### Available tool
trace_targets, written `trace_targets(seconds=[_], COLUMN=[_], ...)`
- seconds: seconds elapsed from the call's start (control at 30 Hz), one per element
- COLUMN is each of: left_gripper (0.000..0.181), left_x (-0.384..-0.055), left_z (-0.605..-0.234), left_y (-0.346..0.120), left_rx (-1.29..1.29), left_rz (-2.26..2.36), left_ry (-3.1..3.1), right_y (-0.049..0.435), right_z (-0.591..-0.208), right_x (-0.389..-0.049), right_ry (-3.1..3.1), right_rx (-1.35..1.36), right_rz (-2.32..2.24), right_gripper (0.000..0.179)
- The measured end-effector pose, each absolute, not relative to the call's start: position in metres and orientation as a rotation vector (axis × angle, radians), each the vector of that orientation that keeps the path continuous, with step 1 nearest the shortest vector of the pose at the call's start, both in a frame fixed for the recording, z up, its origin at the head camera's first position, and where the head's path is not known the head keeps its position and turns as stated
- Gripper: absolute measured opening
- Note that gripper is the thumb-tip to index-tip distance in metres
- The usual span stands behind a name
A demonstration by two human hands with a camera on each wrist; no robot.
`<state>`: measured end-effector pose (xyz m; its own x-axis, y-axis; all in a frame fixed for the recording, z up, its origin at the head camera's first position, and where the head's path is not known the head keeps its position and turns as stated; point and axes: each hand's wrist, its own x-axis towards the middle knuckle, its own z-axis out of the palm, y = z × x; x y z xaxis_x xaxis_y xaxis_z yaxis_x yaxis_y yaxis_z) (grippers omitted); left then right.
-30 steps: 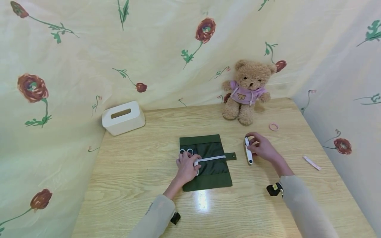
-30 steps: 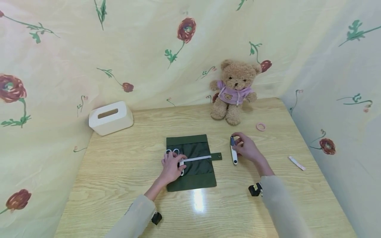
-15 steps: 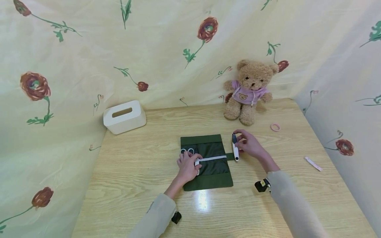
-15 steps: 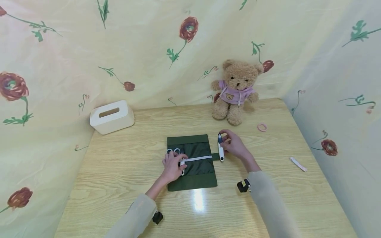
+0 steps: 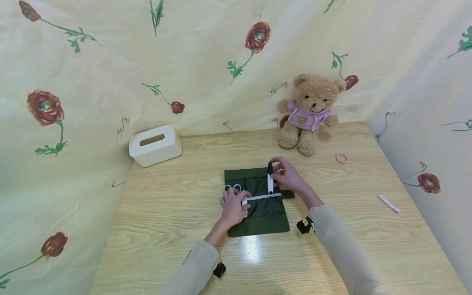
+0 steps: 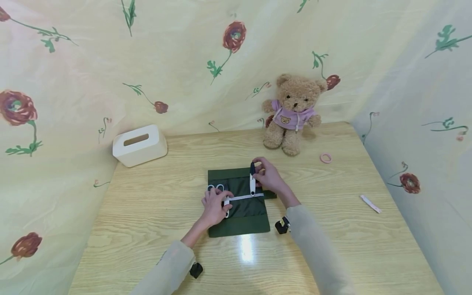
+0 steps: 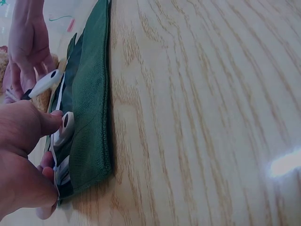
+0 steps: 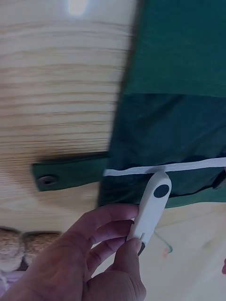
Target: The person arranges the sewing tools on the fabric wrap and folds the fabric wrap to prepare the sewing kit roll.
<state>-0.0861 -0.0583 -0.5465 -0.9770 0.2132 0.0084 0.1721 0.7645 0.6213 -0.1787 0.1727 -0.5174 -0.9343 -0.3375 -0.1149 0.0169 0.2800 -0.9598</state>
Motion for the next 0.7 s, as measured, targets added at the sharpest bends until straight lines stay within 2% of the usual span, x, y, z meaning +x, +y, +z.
trace_targets(seconds=[0.7], left_gripper=[0.023], left_x=[-0.087], left_z=[-0.547], left_y=[-0.059], left_rx=[0.304], left_rz=[0.971], left_ry=[2.895], right_y=[0.128], right_z=[-0.525], right_x=[-0.187], right_ry=[2.225], right_rx=[-0.384], right_rz=[-1.700], right_gripper=[0.048])
